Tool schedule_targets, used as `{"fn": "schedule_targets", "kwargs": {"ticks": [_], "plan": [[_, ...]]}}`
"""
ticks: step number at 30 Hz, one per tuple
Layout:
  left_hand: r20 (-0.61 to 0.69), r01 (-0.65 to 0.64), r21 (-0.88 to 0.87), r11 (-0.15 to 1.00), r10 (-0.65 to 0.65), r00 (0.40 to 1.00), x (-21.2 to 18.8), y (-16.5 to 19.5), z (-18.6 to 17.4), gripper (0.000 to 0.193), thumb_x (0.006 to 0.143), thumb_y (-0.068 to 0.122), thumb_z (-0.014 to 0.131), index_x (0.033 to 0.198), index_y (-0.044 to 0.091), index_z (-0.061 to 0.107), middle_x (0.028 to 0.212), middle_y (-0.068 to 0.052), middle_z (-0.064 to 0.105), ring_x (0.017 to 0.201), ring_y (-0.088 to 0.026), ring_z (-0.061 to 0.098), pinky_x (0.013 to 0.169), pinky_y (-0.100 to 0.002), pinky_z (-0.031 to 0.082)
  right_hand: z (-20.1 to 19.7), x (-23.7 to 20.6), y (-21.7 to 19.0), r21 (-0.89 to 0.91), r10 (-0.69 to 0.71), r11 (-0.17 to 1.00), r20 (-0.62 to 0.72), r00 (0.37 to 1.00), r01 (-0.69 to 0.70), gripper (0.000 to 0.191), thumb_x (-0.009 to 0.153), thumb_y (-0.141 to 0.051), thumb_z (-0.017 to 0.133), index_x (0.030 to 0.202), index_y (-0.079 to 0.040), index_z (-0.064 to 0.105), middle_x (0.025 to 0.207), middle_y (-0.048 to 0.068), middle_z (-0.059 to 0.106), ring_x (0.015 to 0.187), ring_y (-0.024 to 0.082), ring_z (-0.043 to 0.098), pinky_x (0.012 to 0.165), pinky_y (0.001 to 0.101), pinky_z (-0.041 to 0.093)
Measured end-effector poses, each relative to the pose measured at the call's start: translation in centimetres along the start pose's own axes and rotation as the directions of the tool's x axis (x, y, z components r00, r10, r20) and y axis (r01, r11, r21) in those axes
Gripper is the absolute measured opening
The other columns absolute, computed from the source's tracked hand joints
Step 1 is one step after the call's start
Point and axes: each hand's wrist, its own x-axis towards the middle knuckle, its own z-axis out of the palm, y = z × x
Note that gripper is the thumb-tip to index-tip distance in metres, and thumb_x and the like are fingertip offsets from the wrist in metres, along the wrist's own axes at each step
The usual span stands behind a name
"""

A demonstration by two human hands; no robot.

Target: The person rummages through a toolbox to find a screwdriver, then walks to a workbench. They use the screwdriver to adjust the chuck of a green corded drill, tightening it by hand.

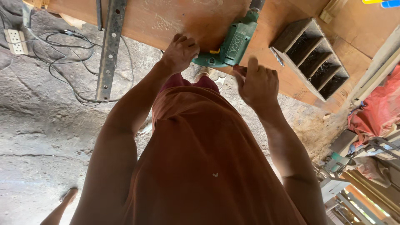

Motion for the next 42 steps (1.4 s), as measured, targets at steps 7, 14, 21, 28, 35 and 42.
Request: {"fn": "schedule_targets", "kwargs": {"ticks": [7, 14, 21, 28, 35, 42], "plan": [[-0.082, -0.002, -0.016, 1.0, 0.001, 0.997, 0.1, 0.9, -0.4, 0.033, 0.09, 0.027, 0.081, 0.108, 0.004, 0.067, 0.108, -0.013, 0.064, 0.104, -0.034, 0.064, 0.097, -0.05, 0.045, -0.3, 0.1, 0.0, 0.032, -0.227, 0.972, -0.141, 0.964, 0.233, 0.037, 0.089, -0.011, 0.066, 0.125, -0.001, 0.067, 0.106, 0.018, 0.06, 0.099, 0.038, 0.059, 0.088, 0.0504, 0.046], [0.118, 0.017, 0.067, 0.998, -0.025, 0.993, 0.0, 0.3, -0.1, 0.003, 0.099, 0.014, 0.074, 0.097, 0.013, 0.072, 0.098, -0.005, 0.067, 0.099, -0.023, 0.066, 0.104, -0.045, 0.049, 0.2, -0.5, 0.2, -0.114, -0.283, 0.958, -0.234, 0.93, 0.263, 0.018, 0.1, -0.013, 0.066, 0.118, -0.012, 0.064, 0.096, 0.014, 0.061, 0.091, 0.035, 0.062, 0.086, 0.0459, 0.052], [-0.019, 0.04, 0.075, 0.996, -0.039, 0.999, 0.3, 0.8, 0.8, 0.029, 0.094, 0.032, 0.08, 0.096, 0.005, 0.069, 0.097, -0.011, 0.065, 0.093, -0.029, 0.065, 0.091, -0.047, 0.05, 0.8, -0.4, 0.0, -0.016, 0.158, 0.987, 0.078, 0.984, -0.157, 0.043, 0.106, -0.041, 0.063, 0.121, -0.001, 0.059, 0.085, 0.011, 0.064, 0.081, 0.031, 0.064, 0.077, 0.0463, 0.05], [-0.048, 0.017, 0.041, 0.999, -0.015, 0.999, 0.2, 0.8, 0.3, 0.023, 0.091, 0.023, 0.079, 0.098, 0.005, 0.067, 0.101, -0.011, 0.062, 0.093, -0.029, 0.065, 0.093, -0.045, 0.053, -0.2, -0.8, -0.8, -0.076, -0.23, 0.973, -0.285, 0.931, 0.217, 0.038, 0.086, -0.015, 0.065, 0.122, -0.003, 0.062, 0.095, 0.018, 0.064, 0.086, 0.033, 0.064, 0.078, 0.0465, 0.05], [-0.044, -0.006, 0.226, 0.974, 0.016, 0.999, 0.3, 0.5, 1.7, 0.024, 0.103, 0.019, 0.068, 0.083, 0.006, 0.064, 0.086, -0.01, 0.062, 0.079, -0.025, 0.064, 0.083, -0.042, 0.054, 0.1, -0.7, -0.1, -0.133, -0.184, 0.977, -0.151, 0.971, 0.164, 0.037, 0.111, -0.017, 0.068, 0.146, -0.012, 0.055, 0.093, 0.009, 0.055, 0.087, 0.028, 0.058, 0.094, 0.0481, 0.049], [-0.012, 0.223, 0.071, 0.972, -0.223, 0.975, 1.6, -2.7, 2.8, 0.029, 0.108, 0.017, 0.06, 0.081, 0.006, 0.065, 0.078, -0.01, 0.065, 0.058, -0.02, 0.062, 0.055, -0.039, 0.056, 0.9, -1.4, 0.6, -0.005, 0.049, 0.999, -0.096, 0.994, -0.049, 0.068, 0.105, -0.034, 0.069, 0.156, 0.001, 0.042, 0.091, 0.015, 0.06, 0.077, 0.034, 0.061, 0.073, 0.051, 0.046]]}}
